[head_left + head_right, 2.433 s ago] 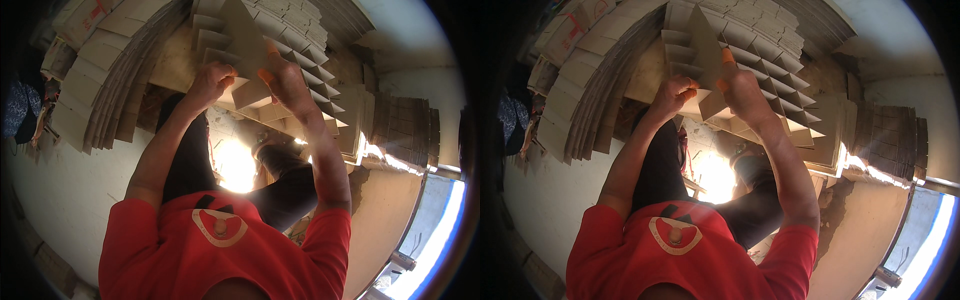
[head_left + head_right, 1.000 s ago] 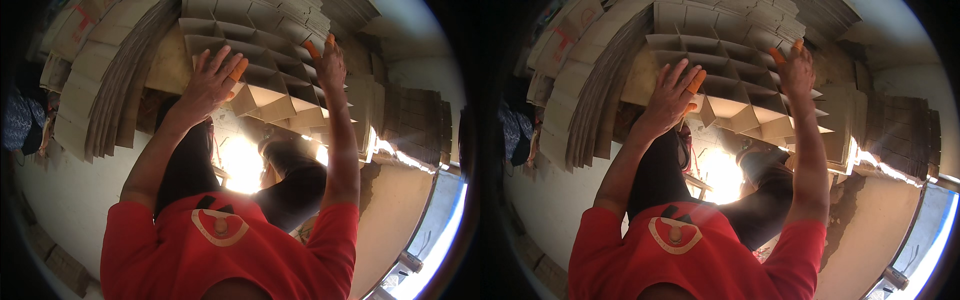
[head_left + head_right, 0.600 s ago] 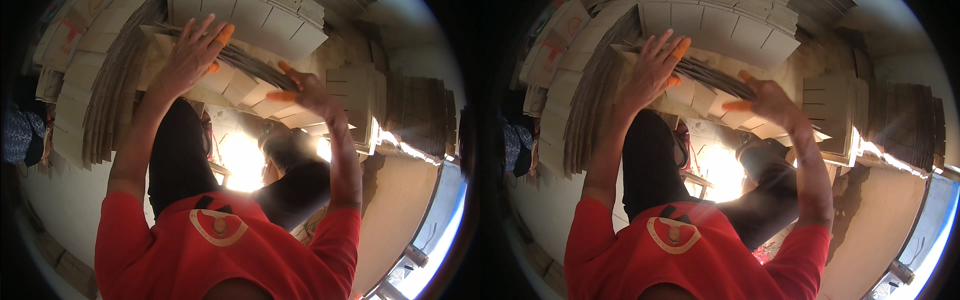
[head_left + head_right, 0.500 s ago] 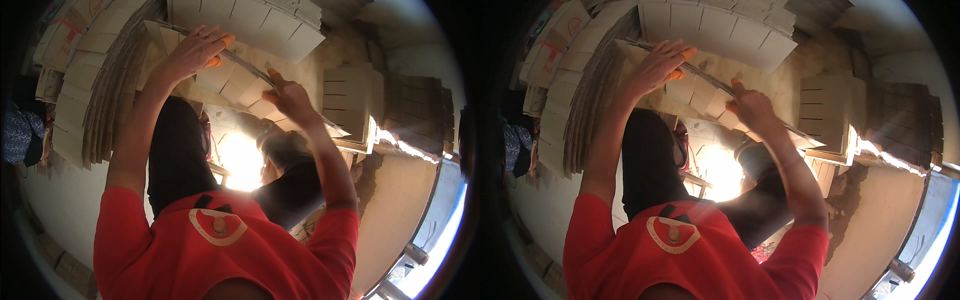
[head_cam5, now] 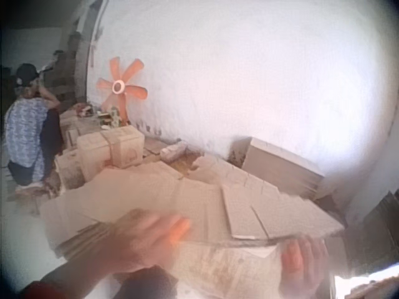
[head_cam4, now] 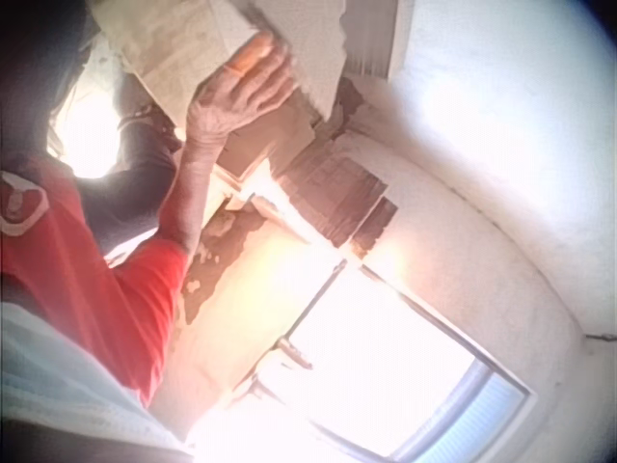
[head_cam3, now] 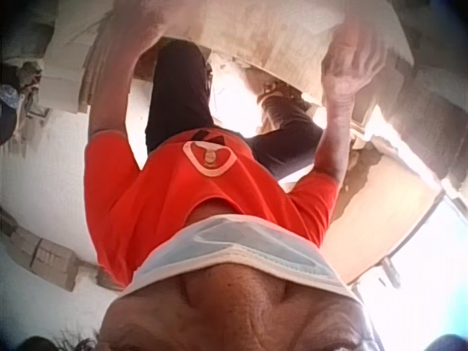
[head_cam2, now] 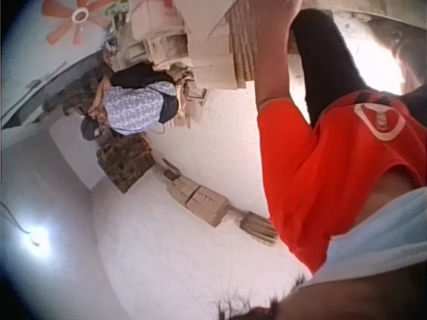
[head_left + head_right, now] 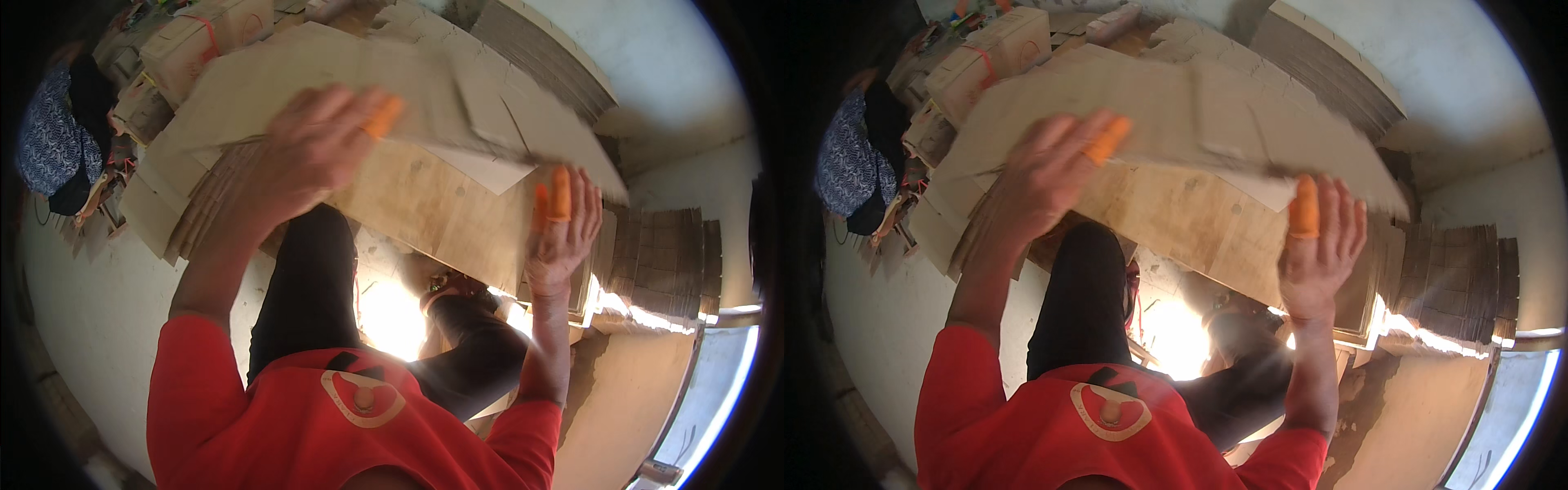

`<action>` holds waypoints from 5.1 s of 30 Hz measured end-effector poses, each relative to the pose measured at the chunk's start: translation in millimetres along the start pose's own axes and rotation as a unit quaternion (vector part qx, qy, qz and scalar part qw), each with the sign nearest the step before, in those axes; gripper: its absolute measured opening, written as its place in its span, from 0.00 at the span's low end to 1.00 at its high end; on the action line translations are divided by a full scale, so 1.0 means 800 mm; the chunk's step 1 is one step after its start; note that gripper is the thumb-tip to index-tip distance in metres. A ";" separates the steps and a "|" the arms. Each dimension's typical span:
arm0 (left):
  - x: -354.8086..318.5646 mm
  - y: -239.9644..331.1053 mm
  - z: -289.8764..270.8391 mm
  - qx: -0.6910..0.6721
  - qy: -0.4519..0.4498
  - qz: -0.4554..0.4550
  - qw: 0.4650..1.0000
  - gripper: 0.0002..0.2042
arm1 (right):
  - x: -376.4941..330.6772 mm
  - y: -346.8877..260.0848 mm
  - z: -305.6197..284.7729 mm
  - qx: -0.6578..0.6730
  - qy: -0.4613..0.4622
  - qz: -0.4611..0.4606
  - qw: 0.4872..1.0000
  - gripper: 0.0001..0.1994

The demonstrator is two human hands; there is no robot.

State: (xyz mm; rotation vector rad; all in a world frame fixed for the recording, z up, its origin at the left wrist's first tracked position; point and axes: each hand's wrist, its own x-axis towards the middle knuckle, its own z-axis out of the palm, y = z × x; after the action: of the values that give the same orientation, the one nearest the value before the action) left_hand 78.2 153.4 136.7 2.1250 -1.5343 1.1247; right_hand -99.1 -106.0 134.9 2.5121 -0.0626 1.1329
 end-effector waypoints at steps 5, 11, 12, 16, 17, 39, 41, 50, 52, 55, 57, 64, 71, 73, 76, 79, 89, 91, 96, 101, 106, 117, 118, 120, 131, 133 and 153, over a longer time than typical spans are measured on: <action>-0.101 -0.086 0.001 0.241 -0.061 -0.139 0.959 0.19 | -0.101 0.089 0.013 -0.112 -0.112 0.092 0.983 0.22; -0.221 -0.141 0.045 0.304 -0.246 -0.234 0.890 0.17 | -0.270 0.195 0.027 -0.220 -0.266 0.310 0.886 0.31; -0.231 -0.142 0.051 0.311 -0.270 -0.215 0.885 0.16 | -0.286 0.201 0.031 -0.221 -0.282 0.348 0.866 0.32; -0.206 -0.139 0.040 0.223 -0.348 -0.227 0.882 0.13 | -0.309 0.208 0.025 -0.153 -0.390 0.408 0.811 0.34; -0.205 -0.148 0.032 0.182 -0.338 -0.229 0.894 0.13 | -0.311 0.212 0.027 -0.165 -0.399 0.398 0.809 0.34; 0.100 0.068 0.328 -0.243 -0.096 -0.041 0.964 0.26 | -0.264 0.274 -0.015 0.115 0.178 0.538 0.816 0.11; 0.114 0.080 0.358 -0.206 -0.116 -0.030 0.971 0.26 | -0.178 0.207 -0.021 0.084 0.162 0.592 0.785 0.11; 0.139 0.082 0.422 -0.169 -0.114 0.051 0.978 0.11 | -0.112 0.110 0.039 0.286 0.156 0.530 0.783 0.14; 0.141 0.075 0.415 -0.212 -0.101 0.047 0.971 0.07 | -0.101 0.095 0.043 0.265 0.132 0.532 0.793 0.16; 0.139 0.081 0.386 -0.241 0.039 0.107 0.964 0.08 | -0.088 0.077 0.042 0.223 0.105 0.533 0.810 0.16; 0.126 0.091 0.370 -0.249 0.008 0.119 0.961 0.07 | -0.085 0.068 0.043 0.192 0.093 0.515 0.830 0.17; 0.103 0.134 0.339 -0.284 -0.069 0.145 0.945 0.06 | -0.103 0.063 0.060 0.138 0.073 0.389 0.908 0.18; 0.097 0.162 0.315 -0.315 -0.066 0.153 0.934 0.07 | -0.112 0.055 0.063 0.111 0.037 0.360 0.926 0.19; 0.091 0.167 0.313 -0.325 -0.085 0.160 0.928 0.09 | -0.115 0.056 0.065 0.104 0.033 0.344 0.932 0.19; 0.086 0.176 0.303 -0.357 -0.079 0.157 0.918 0.11 | -0.121 0.057 0.070 0.110 0.037 0.323 0.939 0.19; 0.090 0.187 0.285 -0.374 -0.065 0.142 0.914 0.11 | -0.125 0.054 0.076 0.140 0.031 0.335 0.931 0.16; 0.076 0.215 0.238 -0.392 -0.055 0.146 0.907 0.10 | -0.141 0.037 0.088 0.179 -0.048 0.386 0.904 0.08; 0.072 0.211 0.233 -0.426 -0.065 0.129 0.893 0.10 | -0.140 0.026 0.084 0.193 -0.021 0.392 0.899 0.07; 0.076 0.204 0.209 -0.291 -0.029 0.236 0.927 0.09 | -0.138 0.011 0.072 0.229 -0.016 0.417 0.879 0.08; 0.047 0.219 0.198 -0.300 -0.055 0.236 0.922 0.14 | -0.156 0.004 0.072 0.235 -0.059 0.435 0.867 0.11; 0.077 0.190 0.188 -0.490 -0.158 0.027 0.857 0.16 | -0.169 0.006 0.073 0.241 0.012 0.446 0.862 0.10; 0.130 0.084 0.399 -0.114 -0.094 -0.008 0.989 0.19 | -0.150 0.019 0.084 0.224 0.054 0.418 0.879 0.17; 0.130 0.086 0.401 -0.116 -0.103 -0.001 0.988 0.18 | -0.153 0.020 0.085 0.204 0.059 0.389 0.897 0.18; 0.125 0.082 0.411 -0.128 -0.101 0.029 0.986 0.17 | -0.153 0.020 0.079 0.218 0.043 0.397 0.891 0.19; 0.132 0.064 0.394 -0.179 -0.155 0.065 0.969 0.09 | -0.143 0.012 0.067 0.226 0.015 0.415 0.881 0.21; 0.130 0.064 0.396 -0.213 -0.151 0.027 0.965 0.07 | -0.144 0.013 0.068 0.236 0.027 0.415 0.878 0.21; 0.118 0.069 0.403 -0.260 -0.059 0.078 0.961 0.10 | -0.142 0.020 0.060 0.240 0.029 0.414 0.878 0.18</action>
State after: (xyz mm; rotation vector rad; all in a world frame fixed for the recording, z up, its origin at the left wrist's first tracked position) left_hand 176.3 -134.1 -16.4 1.7595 -1.8310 0.5512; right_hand -144.3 -150.7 28.6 2.9612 -1.0501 1.6980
